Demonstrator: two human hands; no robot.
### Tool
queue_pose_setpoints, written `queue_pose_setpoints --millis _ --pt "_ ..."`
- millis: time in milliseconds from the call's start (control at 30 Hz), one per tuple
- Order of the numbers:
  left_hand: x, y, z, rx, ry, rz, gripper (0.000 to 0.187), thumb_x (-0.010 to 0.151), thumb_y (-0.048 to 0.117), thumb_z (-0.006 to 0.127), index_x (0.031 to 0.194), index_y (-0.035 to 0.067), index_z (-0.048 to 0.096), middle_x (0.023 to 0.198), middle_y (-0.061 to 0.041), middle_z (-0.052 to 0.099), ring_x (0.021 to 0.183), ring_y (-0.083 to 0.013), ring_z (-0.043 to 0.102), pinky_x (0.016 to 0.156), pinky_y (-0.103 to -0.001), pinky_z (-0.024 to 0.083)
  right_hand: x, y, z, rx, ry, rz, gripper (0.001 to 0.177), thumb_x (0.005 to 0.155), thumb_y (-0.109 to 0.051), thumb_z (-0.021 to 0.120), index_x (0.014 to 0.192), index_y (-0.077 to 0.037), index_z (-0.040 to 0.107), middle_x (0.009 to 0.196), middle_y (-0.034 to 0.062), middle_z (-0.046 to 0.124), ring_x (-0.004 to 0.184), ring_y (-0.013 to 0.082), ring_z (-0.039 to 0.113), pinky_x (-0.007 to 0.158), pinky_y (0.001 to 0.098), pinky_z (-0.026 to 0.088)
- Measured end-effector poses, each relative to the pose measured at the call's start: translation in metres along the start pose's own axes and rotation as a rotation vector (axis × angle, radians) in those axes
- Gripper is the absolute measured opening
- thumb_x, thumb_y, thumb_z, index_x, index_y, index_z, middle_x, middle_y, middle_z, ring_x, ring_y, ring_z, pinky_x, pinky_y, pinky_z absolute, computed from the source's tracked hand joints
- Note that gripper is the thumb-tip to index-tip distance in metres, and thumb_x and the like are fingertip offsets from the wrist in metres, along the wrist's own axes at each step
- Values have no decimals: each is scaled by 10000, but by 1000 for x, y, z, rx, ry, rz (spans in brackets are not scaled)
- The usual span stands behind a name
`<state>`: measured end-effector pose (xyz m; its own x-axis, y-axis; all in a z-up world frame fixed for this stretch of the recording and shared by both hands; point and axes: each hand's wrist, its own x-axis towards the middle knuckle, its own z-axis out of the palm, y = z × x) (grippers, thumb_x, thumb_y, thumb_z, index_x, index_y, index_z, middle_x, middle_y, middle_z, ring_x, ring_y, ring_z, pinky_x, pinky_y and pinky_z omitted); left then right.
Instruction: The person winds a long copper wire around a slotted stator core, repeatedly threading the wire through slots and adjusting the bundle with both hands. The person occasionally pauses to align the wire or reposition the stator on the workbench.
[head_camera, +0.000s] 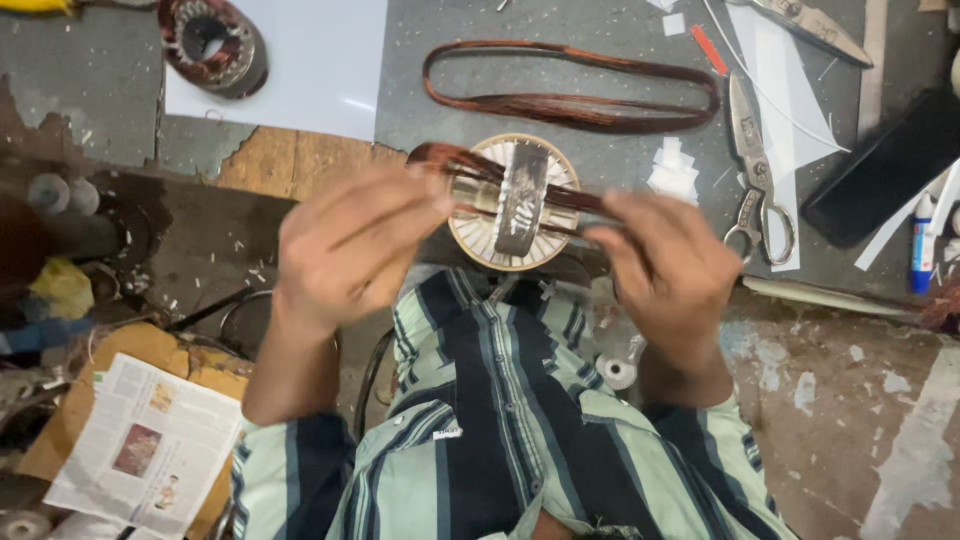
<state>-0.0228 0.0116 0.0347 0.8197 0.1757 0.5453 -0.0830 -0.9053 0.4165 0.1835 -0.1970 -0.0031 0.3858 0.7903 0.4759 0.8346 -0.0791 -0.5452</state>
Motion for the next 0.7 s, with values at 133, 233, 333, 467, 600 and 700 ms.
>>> queue_pose_setpoints --millis 133,233,333,467,600,700 --pt "28 -24 11 409 -141 184 542 820 97 685 1351 15 609 1245 -142 737 1195 -295 677 1055 -437 493 25 1 3 -153 -231 -31 494 871 -268 847 1266 -8 706 1181 177 641 1038 349 645 869 435 531" --pt "36 -39 24 259 -240 157 645 845 86 678 1478 44 562 1124 -125 735 1084 -299 694 1051 -459 494 40 -1 9 -157 -322 -69 445 809 -202 848 1185 -11 708 1145 171 621 1035 379 581 894 477 471" --pt "32 -49 29 91 -327 64 534 816 78 709 1348 78 660 959 -92 706 937 -327 681 854 -453 522 41 0 14 -114 -302 -109 371 794 -152 845 1117 -31 710 1124 142 626 1022 370 561 896 475 445" --pt "22 -51 32 114 -173 131 303 865 108 751 1166 109 719 947 -50 660 892 -286 666 770 -405 528 38 10 18 -72 -305 -109 291 818 -123 821 1064 -38 689 1131 128 628 1053 355 576 920 463 457" --pt "16 -53 30 178 -118 185 221 884 133 776 1100 111 735 922 -31 627 842 -240 643 730 -370 524 32 15 17 -5 -291 -130 239 857 -107 795 1034 -26 656 1118 135 651 1052 353 605 916 466 465" --pt "12 -53 29 250 -107 201 217 881 138 781 1092 111 742 903 -18 611 817 -223 630 714 -355 515 31 16 16 31 -296 -126 217 886 -104 780 1052 -36 657 1052 123 680 985 352 641 862 459 490"
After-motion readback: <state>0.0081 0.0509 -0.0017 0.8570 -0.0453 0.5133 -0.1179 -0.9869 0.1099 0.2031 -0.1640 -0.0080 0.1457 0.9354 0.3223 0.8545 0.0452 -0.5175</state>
